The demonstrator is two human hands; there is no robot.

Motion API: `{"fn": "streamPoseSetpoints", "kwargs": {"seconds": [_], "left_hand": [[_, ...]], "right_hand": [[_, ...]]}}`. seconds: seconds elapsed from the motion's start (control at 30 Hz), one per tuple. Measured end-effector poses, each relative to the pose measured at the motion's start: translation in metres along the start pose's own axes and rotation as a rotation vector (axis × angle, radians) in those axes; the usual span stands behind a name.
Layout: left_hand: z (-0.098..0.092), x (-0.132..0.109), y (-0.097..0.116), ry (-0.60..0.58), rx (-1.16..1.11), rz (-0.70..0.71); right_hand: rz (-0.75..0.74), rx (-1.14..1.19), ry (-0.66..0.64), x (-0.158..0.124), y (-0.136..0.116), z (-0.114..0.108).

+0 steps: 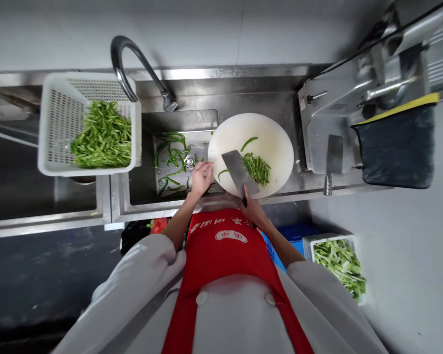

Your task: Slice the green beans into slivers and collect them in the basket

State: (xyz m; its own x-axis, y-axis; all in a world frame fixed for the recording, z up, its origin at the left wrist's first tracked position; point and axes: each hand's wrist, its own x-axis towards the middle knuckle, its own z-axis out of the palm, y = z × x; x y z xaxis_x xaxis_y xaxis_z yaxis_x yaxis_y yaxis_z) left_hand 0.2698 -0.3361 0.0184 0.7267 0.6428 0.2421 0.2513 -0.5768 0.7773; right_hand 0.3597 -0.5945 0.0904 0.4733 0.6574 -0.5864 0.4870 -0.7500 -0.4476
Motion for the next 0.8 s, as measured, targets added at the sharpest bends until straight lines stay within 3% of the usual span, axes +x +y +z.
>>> {"fn": "streamPoseSetpoints", "kwargs": {"seconds": [0.1,0.2,0.3,0.4,0.6,0.8], "left_hand": [[-0.039,-0.035,-0.019,0.093,0.026,-0.186],[-0.064,-0.074,-0.041,0.092,0.046,-0.283],[-0.075,-0.095,-0.059,0.057,0.035,-0.320],[-0.077,-0.094,-0.068,0.023,-0.008,-0.310],[-0.059,-0.051,-0.059,-0.054,-0.081,-0.179],[0.006,-0.013,-0.030,-0.158,0.016,0.069]], "right_hand": [[0.030,-0.156,0.017,-0.002,-0.017,0.024],[0.093,-0.302,-0.054,0.001,-0.031,0.041],[0.135,-0.336,-0.074,0.002,-0.039,0.051],[0.187,-0.323,-0.009,0.001,-0.038,0.055],[0.256,-0.335,0.003,-0.004,-0.036,0.055],[0.212,-0.132,0.101,-0.010,-0.029,0.044]]}}
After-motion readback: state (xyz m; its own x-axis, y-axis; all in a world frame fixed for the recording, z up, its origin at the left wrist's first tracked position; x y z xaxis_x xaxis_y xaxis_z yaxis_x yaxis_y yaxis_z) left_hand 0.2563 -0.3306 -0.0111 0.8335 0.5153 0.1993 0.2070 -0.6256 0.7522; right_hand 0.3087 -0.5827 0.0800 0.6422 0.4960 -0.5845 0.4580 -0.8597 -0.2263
